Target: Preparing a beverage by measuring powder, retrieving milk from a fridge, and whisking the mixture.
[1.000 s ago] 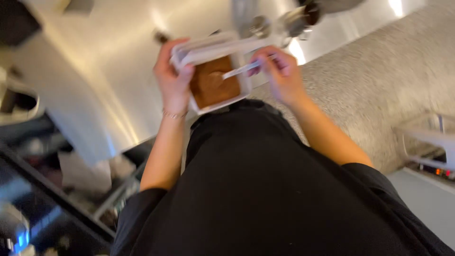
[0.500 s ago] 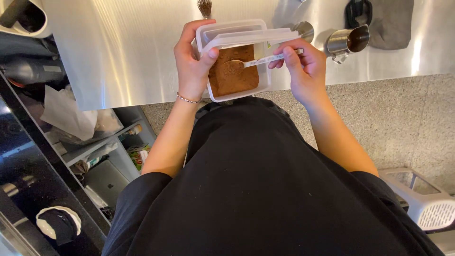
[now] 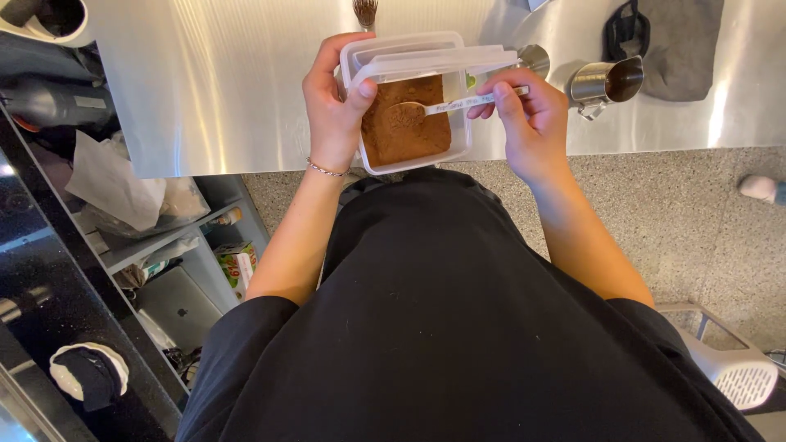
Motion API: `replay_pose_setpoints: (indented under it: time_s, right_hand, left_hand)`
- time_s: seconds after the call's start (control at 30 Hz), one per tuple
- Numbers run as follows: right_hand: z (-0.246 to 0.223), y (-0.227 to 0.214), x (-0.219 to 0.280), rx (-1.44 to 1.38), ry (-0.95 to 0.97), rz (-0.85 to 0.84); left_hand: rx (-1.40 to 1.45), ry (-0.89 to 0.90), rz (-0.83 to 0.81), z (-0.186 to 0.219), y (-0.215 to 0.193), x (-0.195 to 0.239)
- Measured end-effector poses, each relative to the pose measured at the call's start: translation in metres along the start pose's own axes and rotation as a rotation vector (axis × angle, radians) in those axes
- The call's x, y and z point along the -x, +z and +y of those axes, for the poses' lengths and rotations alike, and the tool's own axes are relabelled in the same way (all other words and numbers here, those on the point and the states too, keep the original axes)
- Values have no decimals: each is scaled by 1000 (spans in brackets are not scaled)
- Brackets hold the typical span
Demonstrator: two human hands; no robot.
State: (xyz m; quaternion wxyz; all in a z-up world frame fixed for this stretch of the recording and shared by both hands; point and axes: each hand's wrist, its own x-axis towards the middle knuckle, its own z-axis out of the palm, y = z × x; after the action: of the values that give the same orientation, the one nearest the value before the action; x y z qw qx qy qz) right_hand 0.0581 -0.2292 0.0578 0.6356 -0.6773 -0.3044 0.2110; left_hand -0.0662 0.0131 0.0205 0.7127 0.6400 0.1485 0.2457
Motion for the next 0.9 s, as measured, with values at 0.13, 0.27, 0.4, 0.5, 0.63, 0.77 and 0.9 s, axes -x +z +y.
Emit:
replay_pose_setpoints:
  time_s: [0.13,0.27,0.4,0.5,0.63,0.77,0.9]
  right_hand:
    - [-2,2,4,5,2,-5]
    - [11,4,18,-6,31,10]
    - [10,6,5,-39,32,40]
    - [10,4,7,-52,89,31]
    - [12,3,5,-42,98,9]
    - [14,-1,3,-24,96,-9]
    - [15,-11,-4,-1,50,-37]
  left_hand:
    - [13,3,-3,0,-1,2]
    - [0,-21,8,-2,-2,13]
    - [-36,78,23,-12,-3,2]
    - [-21,27,37,-3,0,8]
    - [-25,25,56,-3,-3,11]
    - [-33,33,102,-10,-10,21]
    - [-41,-11,153,-10,-13,25]
